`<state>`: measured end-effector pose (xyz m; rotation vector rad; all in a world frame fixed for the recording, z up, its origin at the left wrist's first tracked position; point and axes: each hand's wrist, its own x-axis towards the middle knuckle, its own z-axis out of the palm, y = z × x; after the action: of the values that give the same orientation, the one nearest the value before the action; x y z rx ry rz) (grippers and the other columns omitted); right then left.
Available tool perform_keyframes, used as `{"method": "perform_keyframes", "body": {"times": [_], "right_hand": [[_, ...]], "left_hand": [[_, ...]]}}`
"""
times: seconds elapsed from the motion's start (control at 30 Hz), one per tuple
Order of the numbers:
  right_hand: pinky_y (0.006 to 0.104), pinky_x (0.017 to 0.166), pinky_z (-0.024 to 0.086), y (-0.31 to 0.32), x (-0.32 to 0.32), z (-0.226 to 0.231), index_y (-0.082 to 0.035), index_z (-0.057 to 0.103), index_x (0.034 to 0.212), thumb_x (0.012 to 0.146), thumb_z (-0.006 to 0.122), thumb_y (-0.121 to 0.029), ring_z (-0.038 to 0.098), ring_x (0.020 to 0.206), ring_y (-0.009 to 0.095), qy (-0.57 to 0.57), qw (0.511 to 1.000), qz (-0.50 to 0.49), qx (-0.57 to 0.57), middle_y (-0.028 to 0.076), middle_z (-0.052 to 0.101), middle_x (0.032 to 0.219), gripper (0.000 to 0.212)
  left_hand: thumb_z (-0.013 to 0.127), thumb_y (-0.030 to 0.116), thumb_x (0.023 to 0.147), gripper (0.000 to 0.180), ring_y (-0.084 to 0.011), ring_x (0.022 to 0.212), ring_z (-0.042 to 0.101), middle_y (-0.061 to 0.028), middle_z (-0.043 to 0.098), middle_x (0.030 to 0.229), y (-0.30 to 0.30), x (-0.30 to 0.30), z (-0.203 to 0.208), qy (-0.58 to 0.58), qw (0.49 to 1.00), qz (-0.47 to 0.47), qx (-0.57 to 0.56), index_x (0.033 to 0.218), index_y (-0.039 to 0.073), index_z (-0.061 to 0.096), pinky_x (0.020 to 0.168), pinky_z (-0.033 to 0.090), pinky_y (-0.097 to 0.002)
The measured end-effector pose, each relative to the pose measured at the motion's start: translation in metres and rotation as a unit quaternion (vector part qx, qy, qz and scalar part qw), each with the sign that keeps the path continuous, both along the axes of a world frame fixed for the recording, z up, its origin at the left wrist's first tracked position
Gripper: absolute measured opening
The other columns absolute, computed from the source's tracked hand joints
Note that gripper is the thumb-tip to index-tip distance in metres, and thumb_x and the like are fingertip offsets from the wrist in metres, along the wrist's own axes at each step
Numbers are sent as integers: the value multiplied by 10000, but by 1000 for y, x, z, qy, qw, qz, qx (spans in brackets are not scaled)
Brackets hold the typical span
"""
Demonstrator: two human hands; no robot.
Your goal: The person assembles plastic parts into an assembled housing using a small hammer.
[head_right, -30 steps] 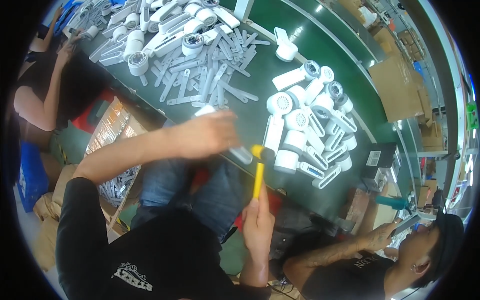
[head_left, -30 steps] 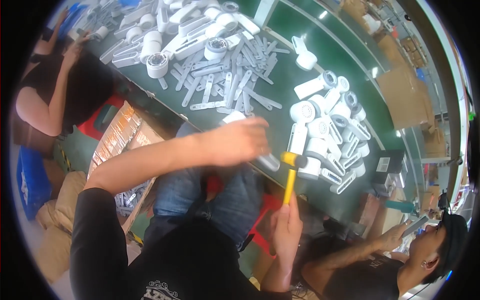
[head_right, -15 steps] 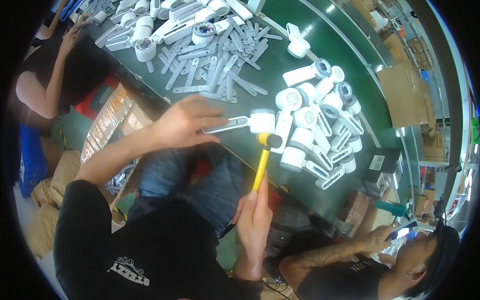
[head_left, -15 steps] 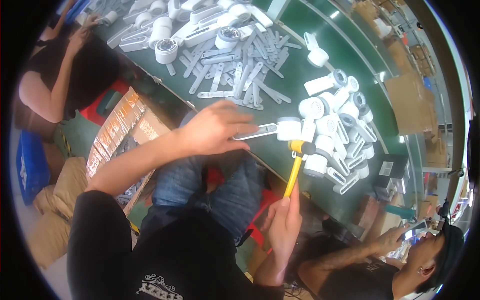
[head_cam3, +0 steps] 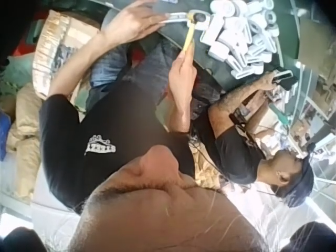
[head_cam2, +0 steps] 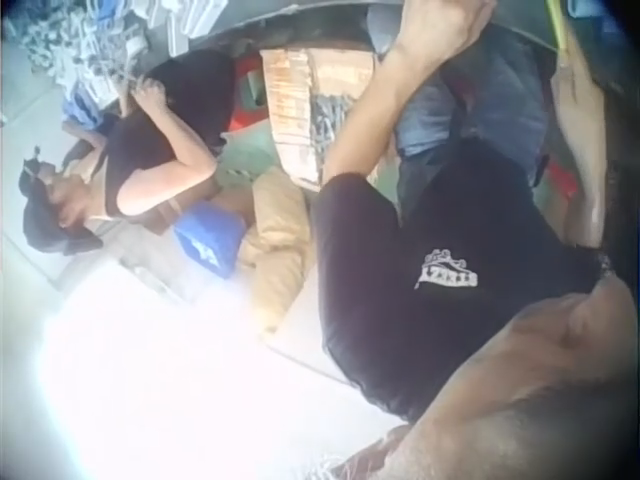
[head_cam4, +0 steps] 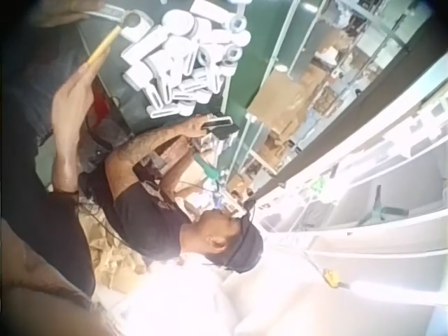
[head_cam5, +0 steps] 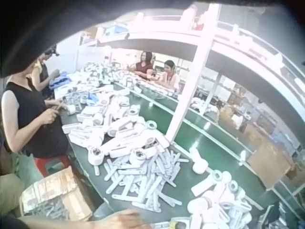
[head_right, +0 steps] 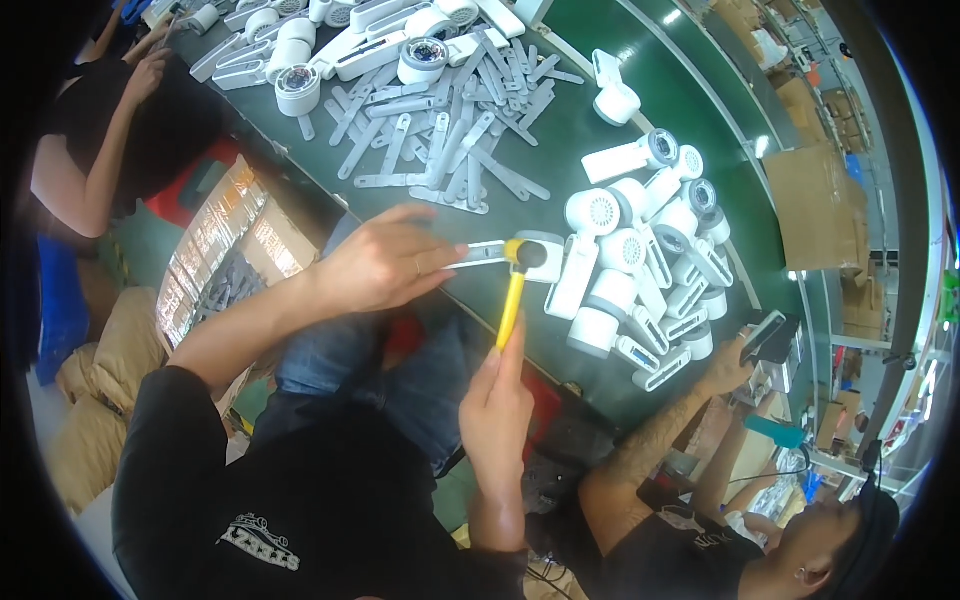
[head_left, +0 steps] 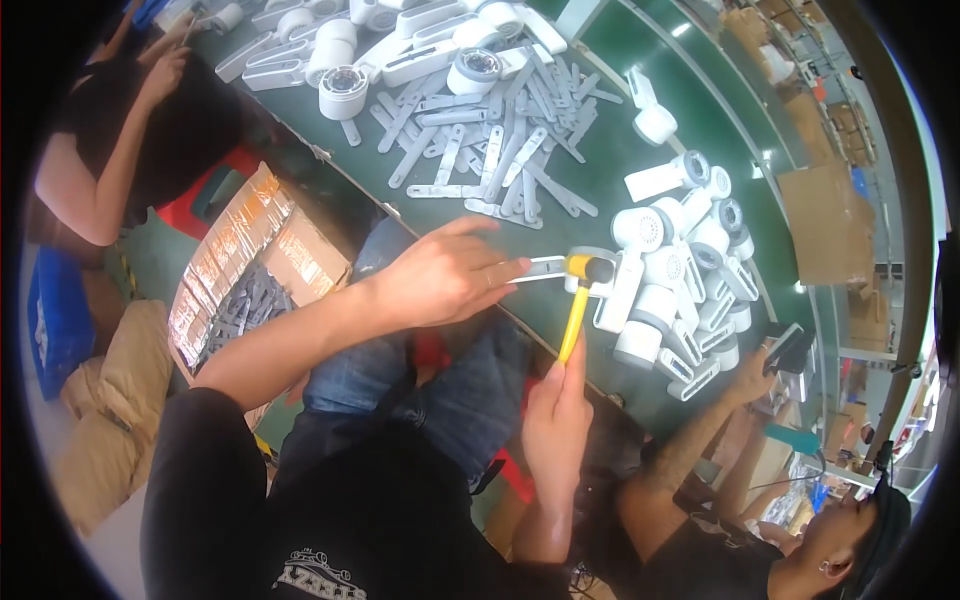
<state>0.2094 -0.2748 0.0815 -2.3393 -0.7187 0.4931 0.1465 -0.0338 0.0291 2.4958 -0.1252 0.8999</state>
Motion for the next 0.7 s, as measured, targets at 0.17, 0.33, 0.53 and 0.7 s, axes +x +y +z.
{"method": "perform_keyframes", "body": {"times": [0.17,0.33,0.53,0.7], "right_hand": [[399,602,502,-5,-23,52,-41,362,1638,1092,475,-121,636,616,305,101,991,-46,75,205,630,751,564],[529,696,546,-1,-15,34,-53,337,1633,1104,469,-180,692,802,494,-6,997,80,-8,293,695,941,560],[431,656,540,5,-4,23,-91,400,1635,1102,488,-163,698,699,357,-6,996,90,3,245,660,835,544],[203,486,396,11,27,-10,-84,379,1649,1142,395,-154,429,513,44,109,944,-104,294,-11,495,683,512]], "left_hand": [[846,155,871,600,-249,939,731,-78,790,1050,-12,-10,-12,65,990,75,-102,1419,81,615,1036,506,-479],[824,180,896,753,-248,970,724,-21,779,1055,-20,-7,-13,62,977,129,-157,1534,81,436,1015,378,-471],[843,160,858,523,-260,878,677,-39,752,977,-19,-16,-14,50,970,164,-170,1346,134,657,952,374,-433],[903,107,790,349,-170,873,697,-26,803,1112,10,-48,35,-56,972,188,-129,1121,129,796,869,418,-369]]}}
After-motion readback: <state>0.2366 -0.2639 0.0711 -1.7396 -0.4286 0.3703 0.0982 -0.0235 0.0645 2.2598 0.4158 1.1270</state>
